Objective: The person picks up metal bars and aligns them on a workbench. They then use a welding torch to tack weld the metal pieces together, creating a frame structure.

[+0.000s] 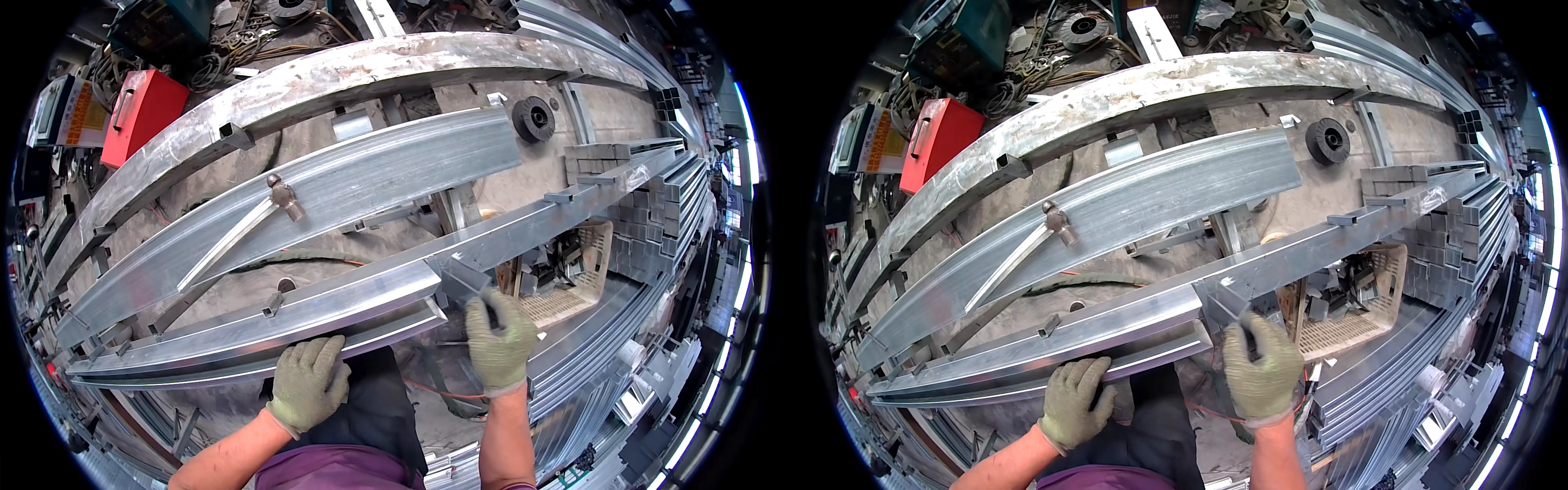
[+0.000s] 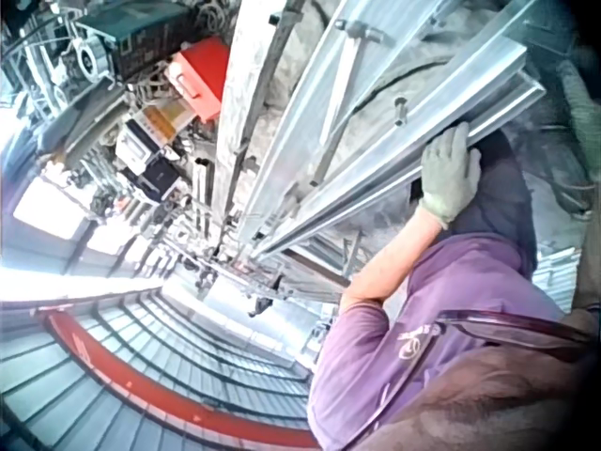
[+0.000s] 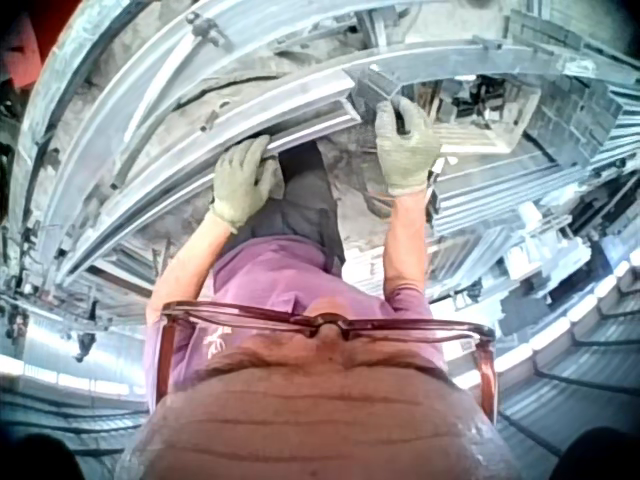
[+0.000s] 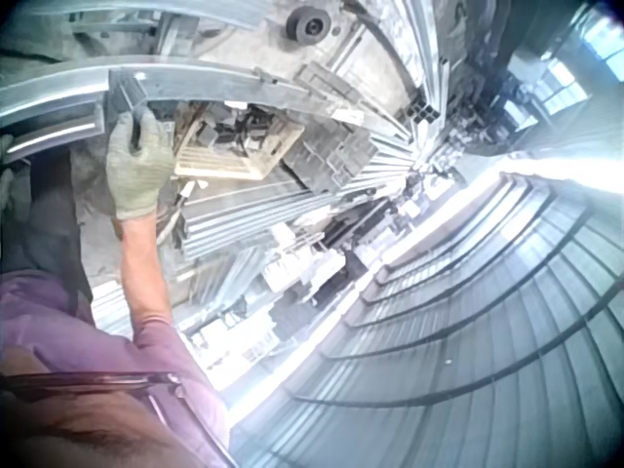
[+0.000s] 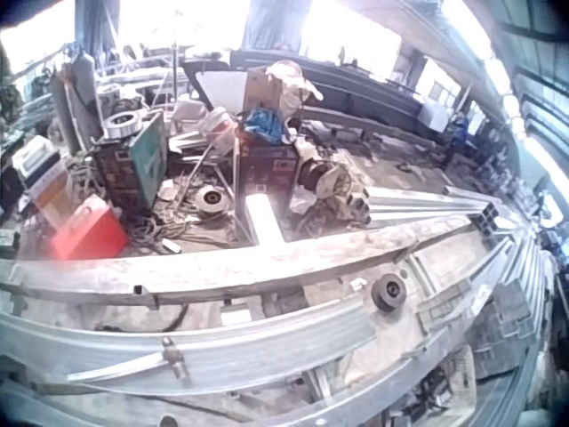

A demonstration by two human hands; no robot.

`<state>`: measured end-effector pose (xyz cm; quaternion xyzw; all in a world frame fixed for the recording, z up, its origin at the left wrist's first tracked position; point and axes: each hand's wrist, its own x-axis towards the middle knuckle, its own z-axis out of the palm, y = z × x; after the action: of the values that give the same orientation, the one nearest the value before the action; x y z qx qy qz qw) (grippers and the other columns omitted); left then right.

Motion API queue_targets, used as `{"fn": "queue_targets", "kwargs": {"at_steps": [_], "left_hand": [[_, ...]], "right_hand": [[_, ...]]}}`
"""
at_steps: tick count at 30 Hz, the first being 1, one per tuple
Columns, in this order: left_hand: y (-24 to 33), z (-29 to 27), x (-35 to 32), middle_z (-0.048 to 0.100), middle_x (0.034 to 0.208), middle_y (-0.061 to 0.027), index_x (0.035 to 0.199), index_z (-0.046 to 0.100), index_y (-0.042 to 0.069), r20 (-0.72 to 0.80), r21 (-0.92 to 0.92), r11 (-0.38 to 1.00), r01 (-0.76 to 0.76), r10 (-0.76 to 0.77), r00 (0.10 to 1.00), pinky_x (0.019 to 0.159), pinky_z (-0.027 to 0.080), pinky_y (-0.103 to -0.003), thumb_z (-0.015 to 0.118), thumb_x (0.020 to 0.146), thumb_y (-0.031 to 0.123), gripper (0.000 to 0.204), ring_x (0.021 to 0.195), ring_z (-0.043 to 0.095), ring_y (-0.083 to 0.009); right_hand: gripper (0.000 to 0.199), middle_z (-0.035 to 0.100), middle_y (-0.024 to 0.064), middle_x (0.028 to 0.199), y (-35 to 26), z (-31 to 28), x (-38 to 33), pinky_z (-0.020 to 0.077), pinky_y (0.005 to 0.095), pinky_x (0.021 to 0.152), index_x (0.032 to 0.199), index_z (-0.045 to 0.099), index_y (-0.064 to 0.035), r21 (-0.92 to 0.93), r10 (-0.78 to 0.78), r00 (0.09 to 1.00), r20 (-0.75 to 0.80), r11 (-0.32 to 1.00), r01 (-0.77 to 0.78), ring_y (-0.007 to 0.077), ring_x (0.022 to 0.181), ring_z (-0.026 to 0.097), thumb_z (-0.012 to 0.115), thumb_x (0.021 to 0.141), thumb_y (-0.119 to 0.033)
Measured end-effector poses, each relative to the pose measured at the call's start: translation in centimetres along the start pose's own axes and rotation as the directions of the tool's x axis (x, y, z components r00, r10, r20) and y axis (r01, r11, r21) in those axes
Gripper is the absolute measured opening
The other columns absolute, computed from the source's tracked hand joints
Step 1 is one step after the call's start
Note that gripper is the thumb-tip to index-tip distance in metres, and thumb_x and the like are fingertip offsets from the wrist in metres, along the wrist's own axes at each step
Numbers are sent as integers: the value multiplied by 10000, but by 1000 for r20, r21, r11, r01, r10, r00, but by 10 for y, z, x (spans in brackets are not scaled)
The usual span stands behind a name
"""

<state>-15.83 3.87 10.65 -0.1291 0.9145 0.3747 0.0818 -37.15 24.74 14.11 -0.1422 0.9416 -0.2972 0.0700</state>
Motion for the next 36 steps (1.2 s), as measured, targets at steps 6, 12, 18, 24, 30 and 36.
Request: {"fn": "queue_targets", "kwargs": {"at_steps": [6, 12, 18, 24, 30, 36], "left_hand": [[-2, -4, -1, 695, 1160, -175, 1313, 637, 34, 17, 26, 1000, 15, -16, 1000, 918, 526, -502, 775, 855, 178, 499, 1020, 671, -392], [-8, -6, -4, 716, 1100, -179, 1307, 646, 58, 81, 140, 988, 60, -71, 994, 868, 534, -511, 791, 850, 233, 511, 984, 685, -401], [-29, -3, -14, 751, 1008, -148, 1287, 693, 84, 200, 311, 945, 97, -165, 966, 801, 548, -523, 754, 835, 263, 490, 878, 721, -375], [-35, -3, -12, 755, 981, -144, 1236, 709, 69, 173, 242, 970, 14, -57, 983, 761, 556, -515, 731, 808, 196, 448, 855, 727, -365], [-37, -3, -11, 755, 970, -140, 1200, 714, 57, 148, 209, 977, -26, -6, 989, 735, 562, -507, 735, 785, 158, 428, 839, 729, -362], [-35, -1, -10, 752, 920, -140, 1167, 718, 68, 125, 209, 978, -11, -15, 992, 709, 559, -507, 743, 766, 151, 410, 800, 725, -369]], "right_hand": [[187, 717, 69, 844, 40, -11, -23, 530, 335, 684, 1078, 764, 49, 255, 375, 927, -26, 899, -357, 135, 733, 640, 758, 969, -103], [220, 661, 18, 832, 45, -16, -43, 484, 285, 646, 1108, 760, 75, 327, 481, 872, 91, 812, -483, 90, 724, 573, 748, 990, -110], [249, 769, 123, 924, 45, -14, -41, 567, 313, 721, 1116, 766, 70, 303, 423, 904, 58, 856, -419, 142, 800, 704, 785, 970, -132], [216, 774, 158, 946, 59, -1, -35, 566, 339, 723, 1100, 783, 35, 321, 368, 927, 68, 872, -369, 211, 806, 731, 787, 943, -114], [212, 748, 95, 912, 57, 9, -23, 537, 314, 699, 1116, 781, 38, 352, 267, 962, 63, 896, -272, 153, 770, 668, 782, 951, -95], [216, 766, 149, 948, 38, 13, -15, 561, 398, 733, 1069, 793, -7, 309, 151, 980, 126, 933, -184, 310, 816, 729, 815, 897, -136]]}}
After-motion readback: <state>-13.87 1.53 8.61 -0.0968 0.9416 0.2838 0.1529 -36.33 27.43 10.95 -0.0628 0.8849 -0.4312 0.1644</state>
